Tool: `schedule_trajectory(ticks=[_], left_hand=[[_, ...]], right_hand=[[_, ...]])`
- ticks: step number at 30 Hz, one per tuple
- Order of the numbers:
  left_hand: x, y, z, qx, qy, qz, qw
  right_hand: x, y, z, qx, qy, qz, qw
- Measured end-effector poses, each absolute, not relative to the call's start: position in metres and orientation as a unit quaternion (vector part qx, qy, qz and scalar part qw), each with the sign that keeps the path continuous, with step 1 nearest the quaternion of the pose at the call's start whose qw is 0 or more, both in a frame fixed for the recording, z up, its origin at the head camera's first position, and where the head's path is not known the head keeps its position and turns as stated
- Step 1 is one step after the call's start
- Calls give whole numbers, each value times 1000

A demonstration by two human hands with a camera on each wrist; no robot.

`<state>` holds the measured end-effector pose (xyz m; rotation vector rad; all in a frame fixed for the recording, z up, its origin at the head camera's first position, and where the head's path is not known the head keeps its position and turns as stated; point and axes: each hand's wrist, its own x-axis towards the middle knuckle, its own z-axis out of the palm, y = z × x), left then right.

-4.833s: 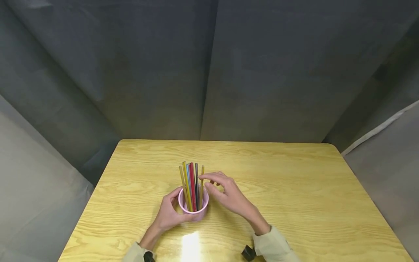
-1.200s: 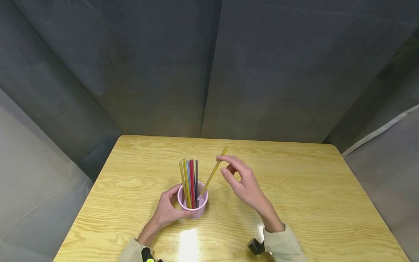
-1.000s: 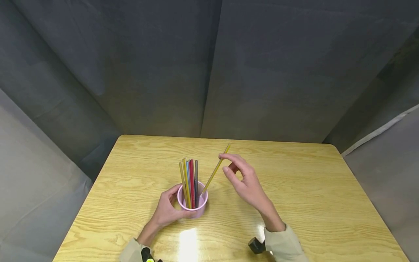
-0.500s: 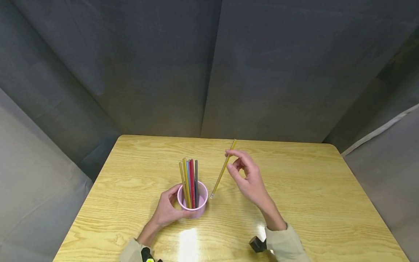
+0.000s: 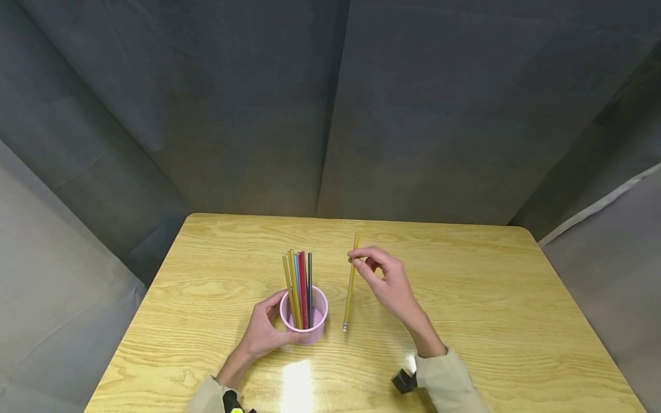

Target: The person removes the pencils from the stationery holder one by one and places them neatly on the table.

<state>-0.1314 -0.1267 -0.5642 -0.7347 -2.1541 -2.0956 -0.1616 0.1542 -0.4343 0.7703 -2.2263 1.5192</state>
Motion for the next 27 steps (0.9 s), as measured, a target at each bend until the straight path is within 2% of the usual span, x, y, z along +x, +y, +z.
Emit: schedule_trajectory(ticks=[4, 12, 18, 27], left_hand=[[-132, -127, -564, -236, -696, -677, 24], [-130, -125, -564, -237, -691, -683, 16], [-131, -125, -565, -235, -690, -684, 16], [-132, -126, -565, -233, -691, -684, 17]], right_hand=[[-161, 153, -433, 263, -795, 528, 143], [-186, 164, -487, 233, -811, 526, 105], [-192, 162, -505, 224, -819, 523, 73], [-196, 158, -528, 239, -817, 518, 90]])
